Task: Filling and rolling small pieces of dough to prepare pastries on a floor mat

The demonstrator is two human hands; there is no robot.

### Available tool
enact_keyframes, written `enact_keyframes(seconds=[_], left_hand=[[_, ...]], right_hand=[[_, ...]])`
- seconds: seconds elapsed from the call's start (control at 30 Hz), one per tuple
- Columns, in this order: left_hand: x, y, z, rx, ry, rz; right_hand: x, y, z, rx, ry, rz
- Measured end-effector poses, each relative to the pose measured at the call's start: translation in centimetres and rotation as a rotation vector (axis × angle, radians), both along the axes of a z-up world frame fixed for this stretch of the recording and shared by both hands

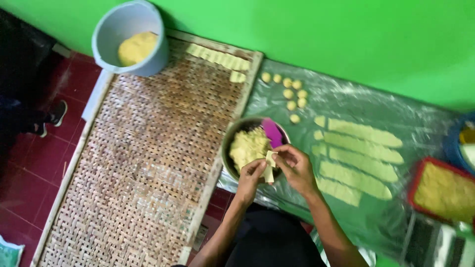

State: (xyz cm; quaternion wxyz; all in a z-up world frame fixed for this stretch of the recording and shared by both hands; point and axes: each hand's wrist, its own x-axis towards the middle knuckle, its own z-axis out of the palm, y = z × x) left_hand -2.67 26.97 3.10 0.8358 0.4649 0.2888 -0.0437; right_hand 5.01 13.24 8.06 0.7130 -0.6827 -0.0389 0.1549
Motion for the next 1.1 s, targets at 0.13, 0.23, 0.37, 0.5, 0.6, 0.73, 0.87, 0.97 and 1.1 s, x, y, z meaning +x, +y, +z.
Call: enact_keyframes(seconds=[0.13,0.23,0.37,0.5,0.6,0.73,0.87,0.97,1.1], left_hand=[[2.4,6.9,-0.9,0.038,-0.071,0.03],[4.0,10.7,-1.1,0.033,-0.054,0.083],[7.7,15.3,-1.3,0.094,-0.02,0.122],[12.4,18.9,-1.8,0.4,-0.004,0.041],[17.1,20.5,-5.7,0.555,0.051,0.157],[22.0,22.2,-6.4,0.653,0.182,0.015],[25.6,23.6,-6.9,0.763,0.226,0.024],[27.4,23.8,-7.6,0.781,0.265,0.05],[28.4,23.1,-7.4,0.732,0.302,0.051]], right_hand=[[3.3,6.7,-1.0,-0.078,0.0,0.055],[5.0,10.7,-2.0,-0.126,0.018,0.079],[8.1,15.2,-3.0,-0.162,0.029,0.078],[13.2,18.2,-6.4,-0.398,-0.077,0.092],[17.9,21.2,-8.3,-0.487,-0.069,0.094],[24.1,22.7,-13.2,-0.537,-0.122,0.086],[27.9,25.2,-15.5,-0.664,-0.164,0.046],[29.4,26.4,-17.4,-0.684,-0.147,0.031],[31.1,26.5,-19.6,-0.692,-0.138,0.019]])
